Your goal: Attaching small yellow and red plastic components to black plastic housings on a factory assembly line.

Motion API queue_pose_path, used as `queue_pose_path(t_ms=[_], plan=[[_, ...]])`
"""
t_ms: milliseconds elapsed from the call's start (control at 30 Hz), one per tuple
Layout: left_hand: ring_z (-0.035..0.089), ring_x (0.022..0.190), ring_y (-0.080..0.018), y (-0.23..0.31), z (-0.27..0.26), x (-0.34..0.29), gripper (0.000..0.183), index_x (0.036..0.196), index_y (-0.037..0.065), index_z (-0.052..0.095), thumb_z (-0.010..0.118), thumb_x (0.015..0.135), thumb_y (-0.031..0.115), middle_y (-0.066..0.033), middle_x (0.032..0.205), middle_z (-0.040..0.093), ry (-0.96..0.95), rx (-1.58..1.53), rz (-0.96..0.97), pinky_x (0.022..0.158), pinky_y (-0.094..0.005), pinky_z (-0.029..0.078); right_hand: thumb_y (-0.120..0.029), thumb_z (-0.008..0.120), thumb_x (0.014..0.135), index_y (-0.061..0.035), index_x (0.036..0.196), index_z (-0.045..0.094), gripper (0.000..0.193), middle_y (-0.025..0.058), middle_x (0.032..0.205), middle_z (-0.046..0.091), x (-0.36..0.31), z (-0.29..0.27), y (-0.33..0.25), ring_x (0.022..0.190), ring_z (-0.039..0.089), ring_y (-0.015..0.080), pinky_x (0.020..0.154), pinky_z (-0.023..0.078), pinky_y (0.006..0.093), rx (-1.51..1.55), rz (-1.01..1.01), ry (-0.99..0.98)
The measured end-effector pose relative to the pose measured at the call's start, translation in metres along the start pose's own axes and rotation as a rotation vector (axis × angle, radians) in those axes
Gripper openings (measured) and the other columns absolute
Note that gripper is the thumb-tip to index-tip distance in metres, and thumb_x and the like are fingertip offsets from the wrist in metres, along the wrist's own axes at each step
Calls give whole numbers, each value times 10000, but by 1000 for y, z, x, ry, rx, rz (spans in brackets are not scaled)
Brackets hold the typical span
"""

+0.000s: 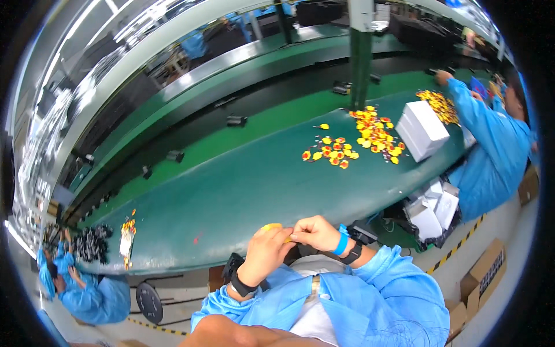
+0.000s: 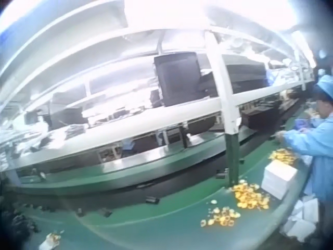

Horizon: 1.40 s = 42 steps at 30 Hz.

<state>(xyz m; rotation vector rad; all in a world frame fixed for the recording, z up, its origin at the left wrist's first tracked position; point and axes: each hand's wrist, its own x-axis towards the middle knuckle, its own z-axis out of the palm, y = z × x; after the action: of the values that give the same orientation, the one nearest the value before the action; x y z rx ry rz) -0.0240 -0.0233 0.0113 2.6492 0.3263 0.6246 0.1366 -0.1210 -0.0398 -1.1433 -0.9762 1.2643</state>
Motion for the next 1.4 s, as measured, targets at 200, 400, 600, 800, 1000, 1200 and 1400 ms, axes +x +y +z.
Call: queue_pose_path(t_ms=[200, 400, 600, 800, 1000, 1200, 1400], plan=[[631, 768, -288, 3, 11, -5, 265, 941, 57, 651, 718, 703, 152, -115, 822, 657, 59, 43, -18, 677, -364, 496, -168, 617, 873, -35, 758, 615, 175, -29, 615, 546, -1, 7, 9, 576, 454, 27, 493, 367, 210, -76, -148, 119], [634, 725, -315, 3, 13, -11, 245, 948, 27, 660, 698, 747, 162, -161, 809, 659, 32, 46, -195, 660, -372, 498, -235, 641, 854, -37, 710, 599, 249, -7, 555, 549, 3, 17, 11, 507, 467, 51, 465, 376, 241, -77, -101, 208], [637, 719, -309, -9, 22, -14, 226, 931, 23, 666, 697, 746, 149, -157, 811, 661, 42, 24, -159, 654, -370, 502, -240, 626, 862, -39, 758, 632, 226, 11, 577, 588, 3, 12, 5, 516, 517, 73, 479, 402, 245, -228, -91, 123], [637, 704, -293, -19, 25, -12, 227, 924, 39, 653, 699, 745, 171, -132, 792, 663, 24, 108, -50, 631, -360, 506, -218, 599, 835, -44, 788, 645, 186, 80, 635, 630, 4, 6, -4, 564, 600, 225, 543, 460, 338, -465, -136, 82], [627, 683, -279, -20, 28, -9, 229, 934, 90, 656, 700, 743, 208, -82, 775, 663, 3, 193, -87, 586, -359, 499, -185, 627, 789, -65, 763, 644, 124, 101, 729, 626, 10, 1, -2, 653, 596, 283, 592, 464, 365, -605, -289, 122], [618, 728, -287, -29, 29, -6, 267, 964, 69, 658, 719, 731, 184, -102, 810, 658, 16, 23, -133, 635, -353, 493, -130, 632, 771, -56, 750, 647, 79, 89, 701, 606, 17, -4, 3, 592, 593, 234, 526, 450, 329, -505, -288, 134], [654, 754, -184, -66, -4, -7, 241, 1014, 13, 633, 679, 808, 129, -95, 830, 679, 82, -535, -506, 675, -280, 510, -56, 635, 808, 1, 756, 623, 78, 32, 680, 551, 13, -8, 1, 623, 512, 91, 545, 407, 249, -266, -137, 226]])
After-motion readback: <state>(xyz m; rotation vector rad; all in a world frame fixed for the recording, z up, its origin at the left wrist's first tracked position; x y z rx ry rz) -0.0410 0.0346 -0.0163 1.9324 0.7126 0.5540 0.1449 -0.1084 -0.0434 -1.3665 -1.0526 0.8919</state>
